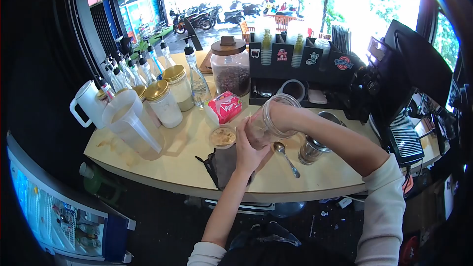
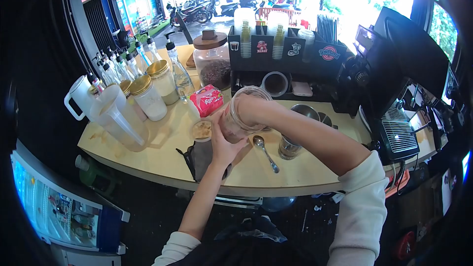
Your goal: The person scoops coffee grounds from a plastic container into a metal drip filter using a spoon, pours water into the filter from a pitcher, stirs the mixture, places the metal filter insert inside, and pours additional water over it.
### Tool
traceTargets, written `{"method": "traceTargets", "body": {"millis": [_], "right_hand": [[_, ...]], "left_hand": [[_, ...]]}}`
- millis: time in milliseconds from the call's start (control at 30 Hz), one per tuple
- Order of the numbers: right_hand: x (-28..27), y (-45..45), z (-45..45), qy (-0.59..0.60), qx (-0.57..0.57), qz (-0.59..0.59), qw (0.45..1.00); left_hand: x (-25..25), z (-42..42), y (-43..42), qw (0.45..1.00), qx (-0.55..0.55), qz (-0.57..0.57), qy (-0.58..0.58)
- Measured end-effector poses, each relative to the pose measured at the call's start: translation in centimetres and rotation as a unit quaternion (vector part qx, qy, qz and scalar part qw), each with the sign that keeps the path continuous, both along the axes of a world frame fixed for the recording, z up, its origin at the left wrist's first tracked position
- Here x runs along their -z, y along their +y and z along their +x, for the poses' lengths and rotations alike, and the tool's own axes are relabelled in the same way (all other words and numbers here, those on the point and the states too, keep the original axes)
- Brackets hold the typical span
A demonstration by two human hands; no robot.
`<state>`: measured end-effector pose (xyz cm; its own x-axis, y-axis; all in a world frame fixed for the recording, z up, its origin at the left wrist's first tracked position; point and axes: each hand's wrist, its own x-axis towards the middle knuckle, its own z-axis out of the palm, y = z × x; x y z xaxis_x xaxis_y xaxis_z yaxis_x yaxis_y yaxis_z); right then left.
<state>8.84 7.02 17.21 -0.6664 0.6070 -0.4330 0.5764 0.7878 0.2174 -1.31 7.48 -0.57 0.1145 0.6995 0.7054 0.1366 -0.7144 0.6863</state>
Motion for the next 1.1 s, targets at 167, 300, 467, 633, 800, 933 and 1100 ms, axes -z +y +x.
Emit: {"method": "traceTargets", "body": {"millis": [167, 300, 467, 633, 800, 933, 1100], "right_hand": [[2.0, 0.9, 1.4, 0.033, 0.028, -0.021, 0.999], [6.0, 3.3, 4.0, 0.155, 0.114, -0.028, 0.981], [5.3, 3.0, 3.5, 0.121, 0.139, -0.02, 0.983], [5.9, 4.1, 4.3, 0.109, 0.077, -0.001, 0.991], [1.7, 0.0, 3.3, 0.233, 0.28, -0.038, 0.931], [0.3, -1.3, 3.4, 0.293, 0.257, -0.027, 0.921], [-0.6, -1.3, 3.5, 0.273, 0.237, -0.02, 0.932]], "left_hand": [[0.3, 0.1, 0.1, 1.0, 0.004, 0.005, -0.004], [0.2, 0.0, 0.1, 1.0, 0.005, 0.002, -0.004], [0.5, 0.1, 0.2, 1.0, 0.008, 0.001, -0.01], [0.6, -0.1, 0.4, 1.0, 0.004, 0.003, 0.002], [1.0, 0.0, 0.4, 1.0, 0.008, -0.018, -0.006], [1.0, 0.0, 0.4, 1.0, 0.01, -0.015, -0.006], [0.9, 0.2, 0.3, 1.0, 0.006, 0.0, -0.01]]}}
